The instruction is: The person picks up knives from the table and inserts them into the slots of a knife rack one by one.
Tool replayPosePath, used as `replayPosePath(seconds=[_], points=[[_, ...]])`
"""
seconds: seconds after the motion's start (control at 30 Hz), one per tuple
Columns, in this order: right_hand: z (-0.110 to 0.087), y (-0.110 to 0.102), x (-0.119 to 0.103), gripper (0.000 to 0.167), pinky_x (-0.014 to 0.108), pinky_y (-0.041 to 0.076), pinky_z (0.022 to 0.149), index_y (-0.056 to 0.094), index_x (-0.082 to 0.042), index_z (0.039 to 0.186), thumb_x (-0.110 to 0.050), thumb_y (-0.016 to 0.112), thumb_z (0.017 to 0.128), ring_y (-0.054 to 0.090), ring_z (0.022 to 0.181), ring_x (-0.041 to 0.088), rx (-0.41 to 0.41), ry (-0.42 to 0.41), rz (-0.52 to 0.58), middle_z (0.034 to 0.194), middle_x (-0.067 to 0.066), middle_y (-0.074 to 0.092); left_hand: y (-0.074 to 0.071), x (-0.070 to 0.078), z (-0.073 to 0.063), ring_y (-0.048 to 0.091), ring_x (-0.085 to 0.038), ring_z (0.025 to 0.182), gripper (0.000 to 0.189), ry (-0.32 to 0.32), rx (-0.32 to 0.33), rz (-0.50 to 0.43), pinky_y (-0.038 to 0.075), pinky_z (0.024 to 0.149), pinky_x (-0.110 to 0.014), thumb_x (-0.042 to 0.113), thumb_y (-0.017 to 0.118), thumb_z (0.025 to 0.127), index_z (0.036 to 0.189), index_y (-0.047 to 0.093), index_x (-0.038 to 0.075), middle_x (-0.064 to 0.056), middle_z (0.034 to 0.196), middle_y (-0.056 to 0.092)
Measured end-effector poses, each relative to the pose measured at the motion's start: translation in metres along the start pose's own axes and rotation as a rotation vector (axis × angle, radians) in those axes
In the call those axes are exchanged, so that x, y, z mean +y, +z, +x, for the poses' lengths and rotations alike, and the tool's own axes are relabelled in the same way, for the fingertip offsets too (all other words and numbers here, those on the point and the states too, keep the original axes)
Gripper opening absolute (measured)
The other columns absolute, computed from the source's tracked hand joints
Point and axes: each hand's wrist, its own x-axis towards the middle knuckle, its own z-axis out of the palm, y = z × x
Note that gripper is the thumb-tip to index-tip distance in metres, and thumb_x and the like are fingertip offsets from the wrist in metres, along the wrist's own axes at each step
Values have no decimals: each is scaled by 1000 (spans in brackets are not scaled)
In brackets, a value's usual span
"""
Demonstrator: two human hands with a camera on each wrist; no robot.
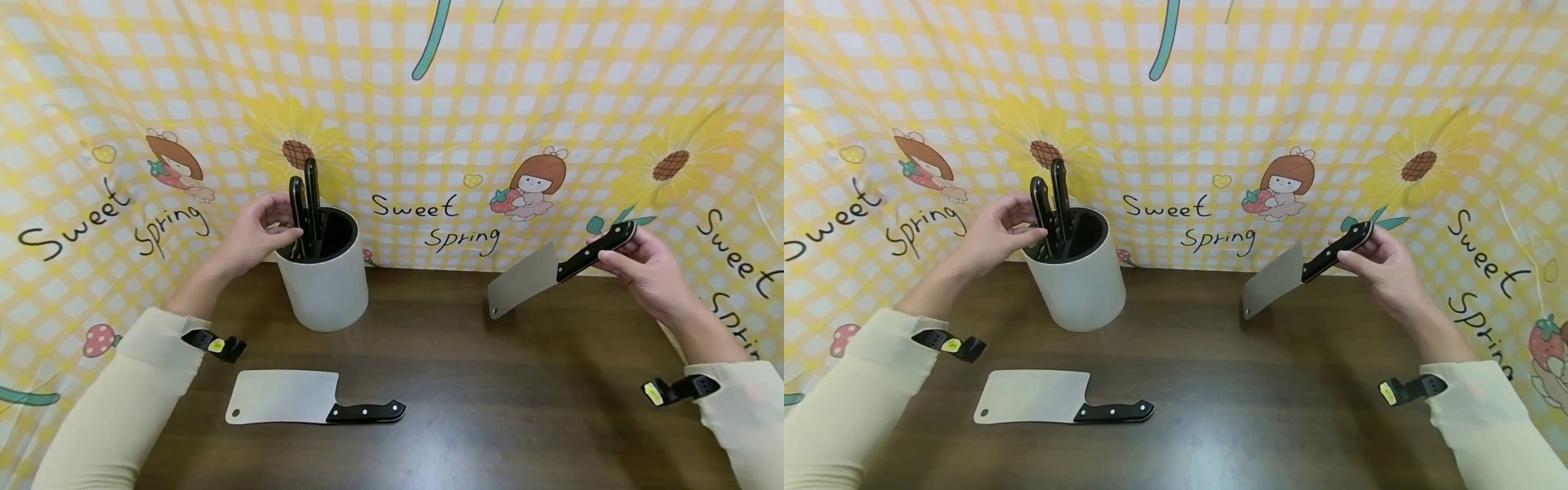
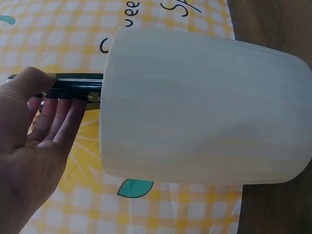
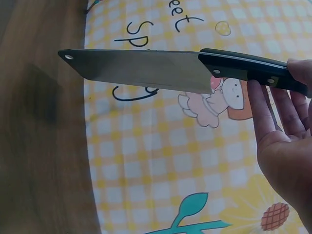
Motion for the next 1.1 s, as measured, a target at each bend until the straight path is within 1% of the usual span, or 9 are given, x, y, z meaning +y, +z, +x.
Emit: replayPosePath(seconds=[0.23,0.37,0.47,0.57,0.67,0.8,0.87,1.0,1.1], points=[[2,8,-12,29,27,60,84,61,6,115,23,44,97,72,103,21,-2,1,-17,111,15,73,0,-1,-1,62,-5,98,40,-4,3,21,54,81,-14,-7,71,91,128,54,-5,7,107,62],[4,12,-19,30,26,60,82,61,6,115,23,43,97,71,105,21,-15,7,-18,113,15,73,0,-1,-1,62,-6,99,41,1,-1,10,54,82,-14,-8,70,91,128,54,-6,6,108,62],[5,16,-23,31,25,60,82,61,6,115,24,44,96,70,107,20,-19,8,-39,113,15,73,0,0,-3,62,-6,101,41,-2,0,0,54,84,-14,-7,69,92,130,53,-4,7,110,62],[6,20,-28,32,25,60,82,62,6,116,24,46,96,70,107,19,-19,5,-73,114,14,73,-2,0,-4,60,-8,105,41,4,20,-46,53,86,-14,-5,68,94,133,55,2,6,113,61],[7,26,-32,32,25,60,82,62,6,116,25,47,95,71,105,19,-27,0,-89,114,14,73,-5,3,-7,59,-11,105,39,31,77,-114,54,84,-16,-2,66,96,132,57,7,1,116,60],[8,33,-38,33,25,60,80,62,6,116,26,47,94,72,101,18,-43,-1,-112,112,14,74,-7,13,-14,59,-12,99,33,72,167,-177,55,76,-14,-1,65,96,126,61,11,-3,111,59],[9,36,-41,33,25,60,79,62,6,116,26,48,94,72,100,18,-42,4,-128,111,13,74,-5,21,-16,59,-13,97,31,95,188,-199,54,74,-14,-2,65,96,124,62,12,-4,108,60],[12,44,-45,33,26,61,77,63,5,114,26,51,93,72,96,18,-19,20,-145,107,12,73,1,38,-18,60,-15,95,31,148,168,-237,56,73,-17,-5,64,95,124,63,7,-7,106,61],[15,52,-45,32,27,61,76,65,4,112,26,53,92,72,92,18,-11,27,-159,103,11,73,9,52,-19,61,-16,97,34,155,123,-240,57,74,-19,-5,64,95,128,60,2,-9,108,61]])
